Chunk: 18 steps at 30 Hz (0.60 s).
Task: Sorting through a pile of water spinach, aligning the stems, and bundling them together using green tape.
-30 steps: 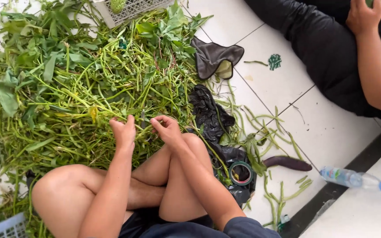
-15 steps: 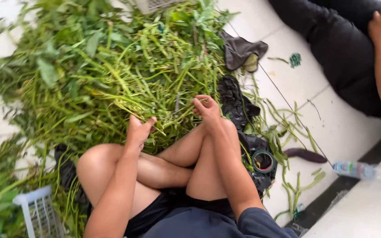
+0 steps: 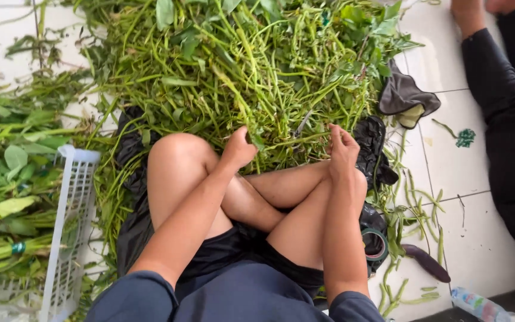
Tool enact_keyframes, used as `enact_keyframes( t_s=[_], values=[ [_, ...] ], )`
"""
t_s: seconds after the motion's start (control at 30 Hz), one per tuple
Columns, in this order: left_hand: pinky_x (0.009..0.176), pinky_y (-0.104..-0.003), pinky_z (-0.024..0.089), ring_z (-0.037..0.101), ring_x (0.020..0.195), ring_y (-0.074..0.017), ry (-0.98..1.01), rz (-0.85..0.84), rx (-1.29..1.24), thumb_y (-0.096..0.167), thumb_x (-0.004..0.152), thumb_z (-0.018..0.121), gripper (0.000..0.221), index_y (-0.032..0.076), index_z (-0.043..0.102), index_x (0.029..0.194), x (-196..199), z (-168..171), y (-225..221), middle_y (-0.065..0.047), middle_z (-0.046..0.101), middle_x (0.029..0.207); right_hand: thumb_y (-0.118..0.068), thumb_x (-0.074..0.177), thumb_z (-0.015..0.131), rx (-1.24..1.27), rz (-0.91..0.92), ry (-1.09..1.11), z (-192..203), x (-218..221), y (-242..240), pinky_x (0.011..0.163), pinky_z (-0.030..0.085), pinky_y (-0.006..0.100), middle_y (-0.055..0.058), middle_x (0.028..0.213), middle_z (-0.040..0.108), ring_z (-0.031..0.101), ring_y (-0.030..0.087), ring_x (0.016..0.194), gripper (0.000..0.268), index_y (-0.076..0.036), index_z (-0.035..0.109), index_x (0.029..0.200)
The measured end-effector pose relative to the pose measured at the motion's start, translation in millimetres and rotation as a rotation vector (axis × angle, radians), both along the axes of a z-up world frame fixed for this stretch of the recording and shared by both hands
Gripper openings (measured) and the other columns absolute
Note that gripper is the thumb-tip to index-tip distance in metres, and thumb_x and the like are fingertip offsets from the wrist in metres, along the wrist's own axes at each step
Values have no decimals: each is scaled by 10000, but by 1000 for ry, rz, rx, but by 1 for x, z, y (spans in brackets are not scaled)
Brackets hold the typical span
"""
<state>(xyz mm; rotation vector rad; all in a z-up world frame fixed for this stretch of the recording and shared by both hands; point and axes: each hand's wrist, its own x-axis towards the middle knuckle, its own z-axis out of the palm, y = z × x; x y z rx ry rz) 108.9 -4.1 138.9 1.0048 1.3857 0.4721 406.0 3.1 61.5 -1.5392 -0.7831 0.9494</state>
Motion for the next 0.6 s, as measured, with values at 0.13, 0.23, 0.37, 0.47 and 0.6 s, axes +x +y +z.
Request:
enact_keyframes(
  t_s=[0.13, 0.23, 0.37, 0.47, 0.6],
  values=[
    [1039, -521, 443, 446, 1345, -434, 74, 37, 111, 348, 983, 556, 662, -89, 376, 1446, 1, -35, 6, -308, 434, 1444, -288, 1022, 724, 8, 17, 144, -3, 6, 0, 476, 558, 210, 63, 715, 645, 678, 138, 598, 237, -74, 769, 1113],
    [981, -458, 512, 573, 1288, -386, 157, 82, 138, 529, 973, 615, 752, -95, 517, 1381, 2, -40, 0, -287, 577, 1364, -266, 1017, 723, -6, 16, 211, 0, 13, -5, 527, 591, 223, 65, 801, 689, 727, 156, 673, 216, -79, 750, 1123],
    [940, -438, 576, 659, 1159, -328, 184, 169, 158, 296, 997, 579, 650, -175, 446, 1425, 0, -7, -5, -360, 489, 1418, -192, 1011, 701, 88, -120, 369, 20, 19, -6, 547, 599, 228, 50, 850, 729, 758, 170, 721, 113, -115, 735, 1087],
    [1075, -533, 491, 499, 1380, -411, 160, 194, 76, 349, 900, 630, 833, -131, 335, 1512, -12, 1, -1, -329, 430, 1506, -200, 1017, 702, 156, -197, 491, 21, 44, -4, 542, 589, 243, 30, 875, 760, 774, 176, 740, 78, -160, 724, 1081],
    [759, -363, 566, 742, 797, -185, 82, 342, 137, 209, 802, 695, 397, -11, 552, 1100, -21, -23, 11, -107, 685, 864, -239, 993, 742, 227, -259, 483, 40, 41, -1, 585, 586, 246, 12, 877, 765, 790, 177, 771, 93, -173, 715, 1053]
  ],
)
